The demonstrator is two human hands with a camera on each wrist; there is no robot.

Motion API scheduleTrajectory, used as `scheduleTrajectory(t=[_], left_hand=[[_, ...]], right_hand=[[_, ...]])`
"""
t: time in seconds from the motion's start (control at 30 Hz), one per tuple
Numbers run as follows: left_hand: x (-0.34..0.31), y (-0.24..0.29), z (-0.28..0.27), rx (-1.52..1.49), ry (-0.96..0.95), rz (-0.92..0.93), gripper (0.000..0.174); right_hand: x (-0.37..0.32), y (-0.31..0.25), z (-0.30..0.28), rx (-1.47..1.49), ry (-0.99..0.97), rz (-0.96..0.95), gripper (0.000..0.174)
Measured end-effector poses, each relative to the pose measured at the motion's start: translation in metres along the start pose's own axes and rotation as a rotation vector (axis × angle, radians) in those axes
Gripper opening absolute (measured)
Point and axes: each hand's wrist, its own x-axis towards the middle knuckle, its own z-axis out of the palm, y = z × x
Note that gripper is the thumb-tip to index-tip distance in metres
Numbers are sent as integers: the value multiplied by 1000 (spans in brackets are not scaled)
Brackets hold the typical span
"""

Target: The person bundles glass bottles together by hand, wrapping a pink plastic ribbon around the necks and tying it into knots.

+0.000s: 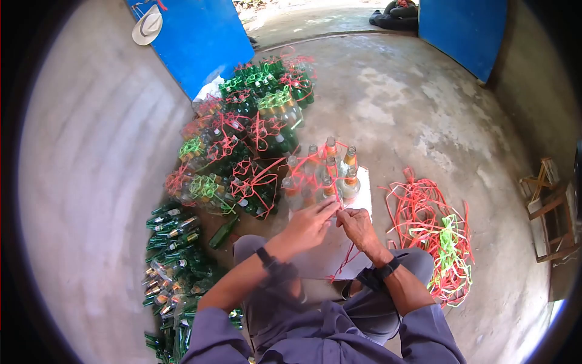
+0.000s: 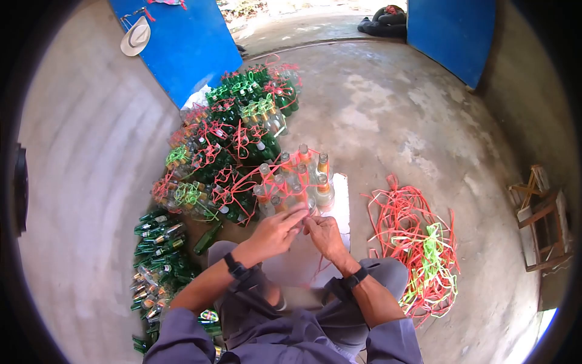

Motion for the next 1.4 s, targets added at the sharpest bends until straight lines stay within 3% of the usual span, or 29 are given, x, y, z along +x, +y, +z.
scheduleTrajectory(t=[0.1, 0.17, 0.2, 0.27, 0.4, 0.53, 0.6, 0.63, 0.7, 0.73, 0.83, 0.87, 0.97, 1.03, 1.1, 1.13, 1.23, 1.27, 1.3, 1.37, 1.4], left_hand=[[13, -21, 26, -31, 71, 67, 41], [16, -34, 39, -67, 95, 85, 38], [18, -40, 43, -83, 110, 106, 36], [21, -47, 44, -171, 130, 98, 26], [22, -53, 48, -307, 250, 40, 4], [21, -58, 48, -317, 215, 37, 3], [21, -59, 50, -316, 223, 7, 9], [21, -61, 52, -330, 221, 6, 9], [21, -63, 56, -398, 250, 5, 13], [20, -63, 57, -411, 248, 6, 13], [20, -64, 56, -440, 249, -14, 12], [19, -64, 56, -436, 251, -6, 12], [17, -66, 54, -431, 269, 3, 12], [15, -68, 52, -431, 255, 4, 12], [16, -69, 50, -442, 255, 39, 14], [17, -70, 50, -440, 260, 40, 14], [14, -73, 44, -450, 238, -1, 19], [12, -74, 42, -458, 199, -55, 21], [10, -74, 40, -467, 156, -108, 24], [3, -81, 38, -489, 138, -99, 25], [0, -84, 38, -510, 124, -92, 26]], right_hand=[[3, 10, -1, -15, -28, -21, 35], [14, 37, -4, -196, -34, -241, 33], [13, 29, -7, -208, -31, -231, 33], [8, 0, -10, 35, -85, 181, 31], [18, -23, -28, 56, -46, 179, 22], [60, 5, -47, 130, 199, 157, 26], [88, 40, -50, -106, 284, -58, 43], [97, 48, -51, -114, 290, -49, 43], [112, 64, -53, -40, 149, -23, 49], [117, 74, -56, 183, 241, 155, 39], [129, 89, -57, 360, 322, 314, 29], [145, 121, -67, 397, 286, 349, 26], [168, 141, -65, 368, 195, 382, 33], [173, 165, -63, 370, 252, 429, 37], [184, 212, -74, 395, 124, 198, 61], [189, 216, -76, 433, 129, 226, 71], [183, 232, -84, 362, 37, 211, 72], [187, 238, -82, 532, 78, 311, 59], [183, 254, -78, 534, 79, 313, 59], [157, 294, -67, -196, 200, -305, 49], [157, 333, -74, -514, 274, -450, 49]])
